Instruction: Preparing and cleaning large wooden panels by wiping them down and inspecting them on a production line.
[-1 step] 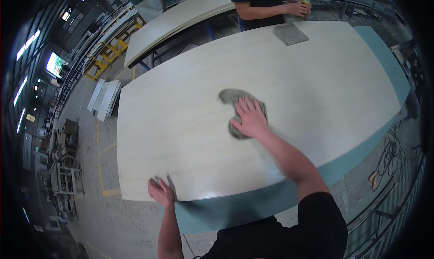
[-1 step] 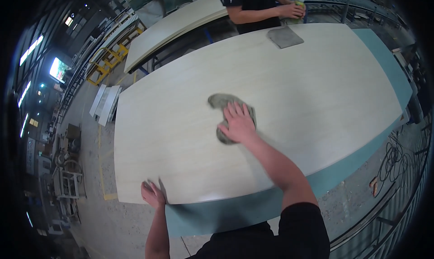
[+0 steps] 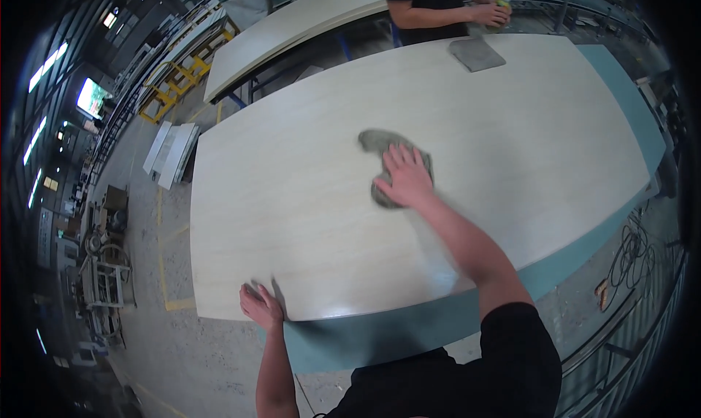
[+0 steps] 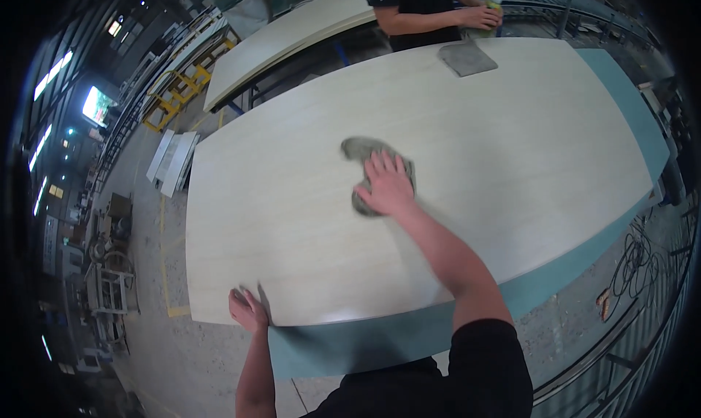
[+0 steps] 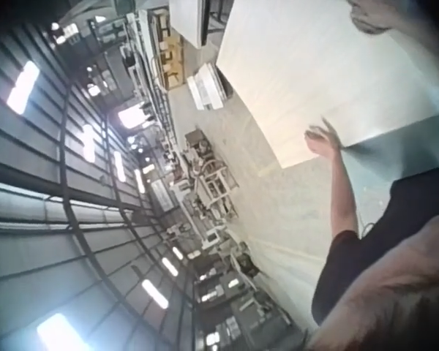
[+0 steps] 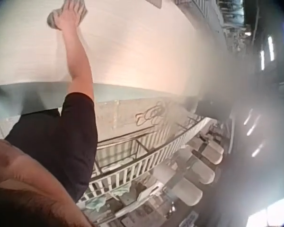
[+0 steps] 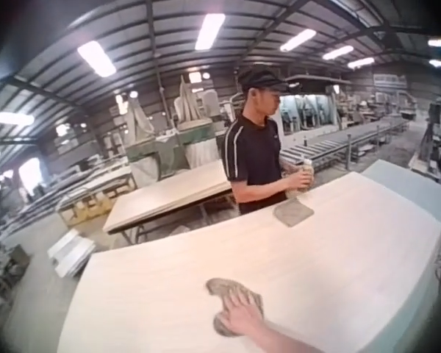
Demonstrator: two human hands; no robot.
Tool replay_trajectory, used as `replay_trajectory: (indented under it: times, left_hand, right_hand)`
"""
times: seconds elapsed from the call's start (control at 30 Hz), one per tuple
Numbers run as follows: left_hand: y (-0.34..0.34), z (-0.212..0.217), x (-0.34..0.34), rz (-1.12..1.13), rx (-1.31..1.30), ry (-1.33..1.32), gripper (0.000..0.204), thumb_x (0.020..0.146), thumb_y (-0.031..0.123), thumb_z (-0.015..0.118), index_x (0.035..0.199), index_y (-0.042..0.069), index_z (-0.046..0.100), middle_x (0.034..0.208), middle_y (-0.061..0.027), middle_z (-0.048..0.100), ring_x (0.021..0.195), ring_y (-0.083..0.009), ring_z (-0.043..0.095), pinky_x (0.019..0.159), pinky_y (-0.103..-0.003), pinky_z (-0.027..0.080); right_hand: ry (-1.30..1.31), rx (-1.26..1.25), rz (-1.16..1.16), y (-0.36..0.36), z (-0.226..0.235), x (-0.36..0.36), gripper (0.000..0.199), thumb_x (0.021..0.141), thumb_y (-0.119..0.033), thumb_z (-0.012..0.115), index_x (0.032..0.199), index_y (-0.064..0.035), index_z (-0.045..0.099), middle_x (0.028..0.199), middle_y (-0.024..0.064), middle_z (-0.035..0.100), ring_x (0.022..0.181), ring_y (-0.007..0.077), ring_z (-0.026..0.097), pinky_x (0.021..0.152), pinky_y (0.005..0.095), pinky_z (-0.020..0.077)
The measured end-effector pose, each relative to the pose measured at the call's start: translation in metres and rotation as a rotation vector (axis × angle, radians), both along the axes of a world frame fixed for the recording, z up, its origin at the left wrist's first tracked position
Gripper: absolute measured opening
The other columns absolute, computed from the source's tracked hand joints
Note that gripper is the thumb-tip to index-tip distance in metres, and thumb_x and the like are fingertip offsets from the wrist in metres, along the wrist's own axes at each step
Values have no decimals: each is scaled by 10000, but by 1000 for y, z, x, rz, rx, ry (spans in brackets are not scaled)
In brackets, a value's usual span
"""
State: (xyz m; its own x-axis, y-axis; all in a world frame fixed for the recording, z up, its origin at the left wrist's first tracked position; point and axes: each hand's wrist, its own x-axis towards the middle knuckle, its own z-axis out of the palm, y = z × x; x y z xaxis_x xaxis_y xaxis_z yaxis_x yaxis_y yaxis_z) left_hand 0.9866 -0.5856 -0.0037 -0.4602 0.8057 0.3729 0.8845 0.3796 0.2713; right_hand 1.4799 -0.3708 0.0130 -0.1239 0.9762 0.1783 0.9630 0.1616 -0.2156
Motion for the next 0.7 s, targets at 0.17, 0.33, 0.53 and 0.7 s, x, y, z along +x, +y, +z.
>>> replay_trajectory:
  times: [0.17, 0.33, 0.53, 0.7]
  left_hand:
    - [11, -4, 10, -16, 46, -54, 642, 1095, 426, 544, 1523, -48, 478, 1499, -240, 556, 1419, -407, 487, 1252, -534, 278]
    - [4, 8, -7, 19, 72, -65, 653, 1111, 446, 535, 1536, -46, 476, 1505, -247, 565, 1428, -406, 497, 1252, -517, 284]
    - [19, -1, 3, -16, 90, -69, 649, 1110, 450, 534, 1526, -46, 483, 1474, -248, 582, 1408, -404, 511, 1245, -520, 288]
    - [0, 8, -9, 15, 86, -74, 631, 1106, 431, 543, 1517, -45, 491, 1446, -246, 598, 1383, -392, 530, 1242, -516, 292]
  right_hand:
    - [-76, -17, -202, 74, -4, -8, 908, 1056, -680, 467, 1655, -6, 361, 1731, 207, 359, 1627, 392, 271, 1337, 554, 153]
    - [-81, -10, 101, 4, -2, -67, 953, 1031, -705, 498, 1650, 8, 367, 1724, 219, 364, 1621, 405, 280, 1334, 558, 167]
    - [-79, -39, -180, 60, -1, -9, 931, 1043, -694, 492, 1639, 13, 385, 1715, 219, 379, 1607, 397, 317, 1320, 567, 212]
    - [-123, -21, 12, -9, -1, -53, 900, 1058, -679, 472, 1629, 14, 406, 1713, 222, 384, 1595, 399, 343, 1299, 578, 254]
